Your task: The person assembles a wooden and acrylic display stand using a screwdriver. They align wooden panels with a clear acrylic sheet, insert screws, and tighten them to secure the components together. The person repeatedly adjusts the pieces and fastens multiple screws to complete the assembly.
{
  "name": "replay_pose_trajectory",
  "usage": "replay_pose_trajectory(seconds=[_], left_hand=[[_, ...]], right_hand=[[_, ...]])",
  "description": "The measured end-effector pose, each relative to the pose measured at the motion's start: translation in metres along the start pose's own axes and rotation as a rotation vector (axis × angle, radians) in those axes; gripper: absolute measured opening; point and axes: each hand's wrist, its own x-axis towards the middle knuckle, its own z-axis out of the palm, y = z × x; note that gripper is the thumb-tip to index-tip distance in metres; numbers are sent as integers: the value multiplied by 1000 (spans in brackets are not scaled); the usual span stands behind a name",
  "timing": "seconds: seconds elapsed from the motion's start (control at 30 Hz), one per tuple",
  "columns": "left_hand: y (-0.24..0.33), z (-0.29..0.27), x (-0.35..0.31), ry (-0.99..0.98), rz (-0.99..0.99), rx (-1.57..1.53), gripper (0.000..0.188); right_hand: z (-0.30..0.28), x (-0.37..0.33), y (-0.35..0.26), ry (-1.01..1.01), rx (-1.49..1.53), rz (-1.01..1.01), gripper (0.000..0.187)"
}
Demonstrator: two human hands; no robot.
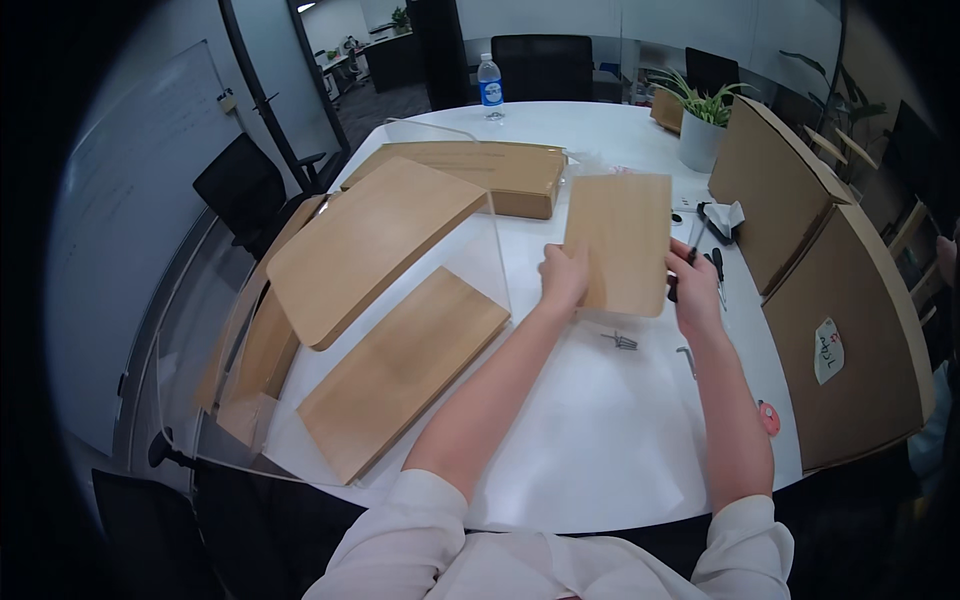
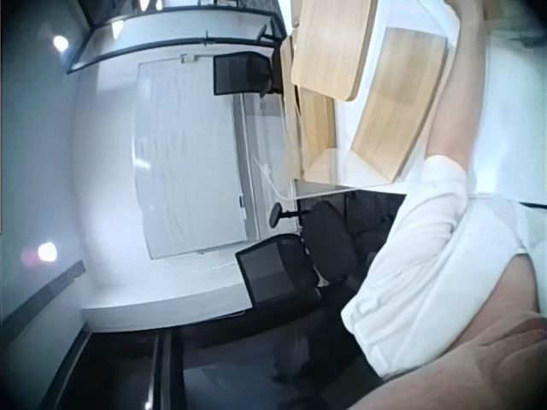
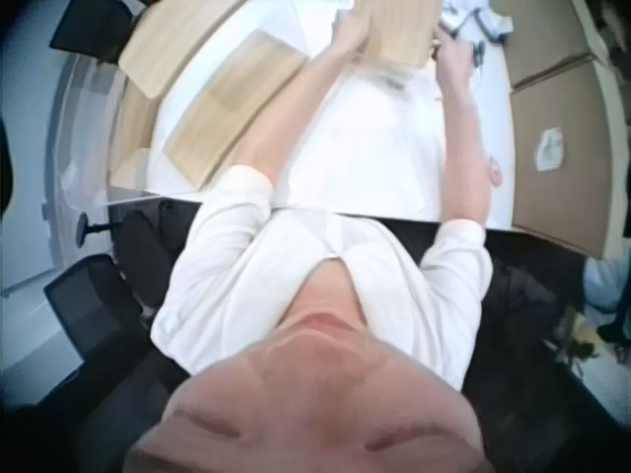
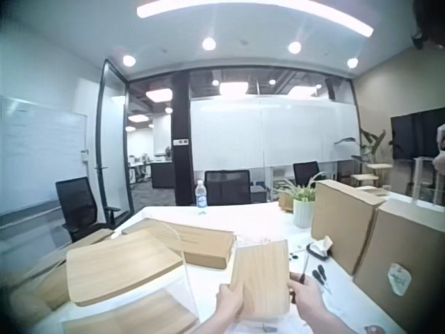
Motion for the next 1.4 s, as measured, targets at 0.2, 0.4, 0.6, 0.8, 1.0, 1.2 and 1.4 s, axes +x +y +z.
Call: replay_pose_trajectory(seconds=[0.2,0.4,0.6,0.8,1.0,1.2,1.4], left_hand=[[36,-28,-101,-354,217,-277,71],[27,-71,-192,-260,407,-253,64],[3,-132,-230,-276,512,-148,64],[-11,-217,-270,-177,723,235,84],[-30,-265,-289,-439,385,-371,62],[-26,-275,-278,-316,189,-633,50],[3,-272,-246,-127,261,-746,34]], right_hand=[[-29,-113,-56,-18,-222,-322,35],[-29,-210,-73,-46,-269,-340,36],[-4,-262,-31,35,-233,-439,17],[41,-286,-18,57,-572,-879,22],[62,-286,-19,-33,-746,-1236,35],[67,-278,-12,-78,-860,-1391,47],[59,-267,-19,1,-902,-1387,43]])
